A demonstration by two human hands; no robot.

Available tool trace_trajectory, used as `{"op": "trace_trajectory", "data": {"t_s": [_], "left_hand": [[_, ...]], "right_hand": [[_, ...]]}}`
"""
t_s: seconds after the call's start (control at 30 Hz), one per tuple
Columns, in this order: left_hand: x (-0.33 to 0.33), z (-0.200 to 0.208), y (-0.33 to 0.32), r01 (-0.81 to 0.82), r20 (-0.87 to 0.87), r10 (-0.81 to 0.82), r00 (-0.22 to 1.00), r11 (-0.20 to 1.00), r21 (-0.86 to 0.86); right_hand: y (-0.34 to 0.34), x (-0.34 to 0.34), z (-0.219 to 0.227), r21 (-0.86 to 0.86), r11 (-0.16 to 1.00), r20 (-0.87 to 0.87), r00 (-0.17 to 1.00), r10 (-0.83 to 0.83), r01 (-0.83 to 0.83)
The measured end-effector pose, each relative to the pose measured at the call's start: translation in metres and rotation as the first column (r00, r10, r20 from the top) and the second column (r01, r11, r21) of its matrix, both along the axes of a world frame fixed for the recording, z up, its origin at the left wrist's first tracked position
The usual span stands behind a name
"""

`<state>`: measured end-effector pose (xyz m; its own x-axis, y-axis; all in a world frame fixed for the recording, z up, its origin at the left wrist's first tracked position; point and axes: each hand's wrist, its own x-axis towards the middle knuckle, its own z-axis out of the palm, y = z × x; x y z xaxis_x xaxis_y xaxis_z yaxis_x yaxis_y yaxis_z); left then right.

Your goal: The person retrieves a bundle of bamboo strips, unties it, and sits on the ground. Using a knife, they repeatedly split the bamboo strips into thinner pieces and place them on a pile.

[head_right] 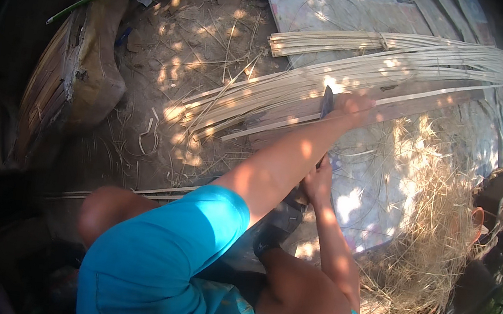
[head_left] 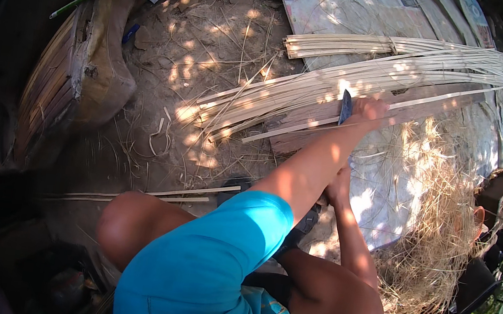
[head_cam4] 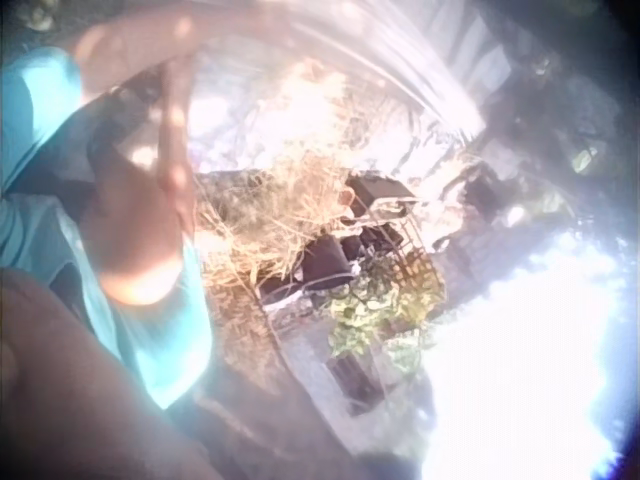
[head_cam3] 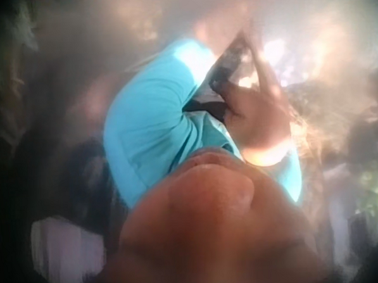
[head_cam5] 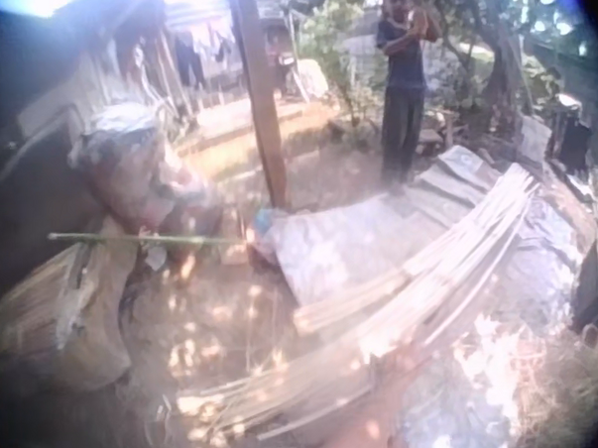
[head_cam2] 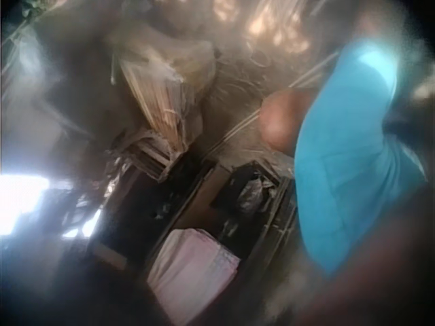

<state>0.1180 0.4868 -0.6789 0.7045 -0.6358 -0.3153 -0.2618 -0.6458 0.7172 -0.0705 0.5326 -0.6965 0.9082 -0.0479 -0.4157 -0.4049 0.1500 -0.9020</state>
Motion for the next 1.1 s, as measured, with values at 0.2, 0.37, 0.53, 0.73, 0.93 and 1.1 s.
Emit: {"op": "trace_trajectory", "data": {"t_s": [0.2,0.37,0.53,0.73,0.93,1.1], "left_hand": [[0.012,-0.036,0.004,-0.073,0.127,0.081,0.989,0.995,-0.067],[0.013,-0.035,-0.004,-0.083,0.016,0.084,0.996,0.994,-0.066],[0.015,-0.026,0.004,0.033,0.085,-0.038,0.996,0.998,0.062],[0.009,-0.020,-0.013,0.093,0.078,-0.099,0.992,0.993,0.077],[0.013,-0.053,0.026,0.047,0.100,-0.053,0.994,0.997,0.064],[0.051,0.010,0.121,0.356,0.484,-0.545,0.685,0.830,0.430]], "right_hand": [[0.049,-0.034,0.000,-0.014,0.902,-0.016,0.902,0.431,-0.432],[0.021,-0.017,0.012,-0.010,0.865,-0.078,0.863,0.500,-0.502],[0.041,-0.033,0.022,-0.158,0.817,0.088,0.816,0.571,-0.555],[0.019,-0.020,0.022,-0.069,0.987,0.120,0.981,0.155,-0.147],[0.073,-0.040,0.030,0.078,0.786,-0.167,0.770,0.616,-0.613],[-0.019,-0.036,-0.010,-0.434,0.900,-0.205,0.968,-0.148,0.046]]}}
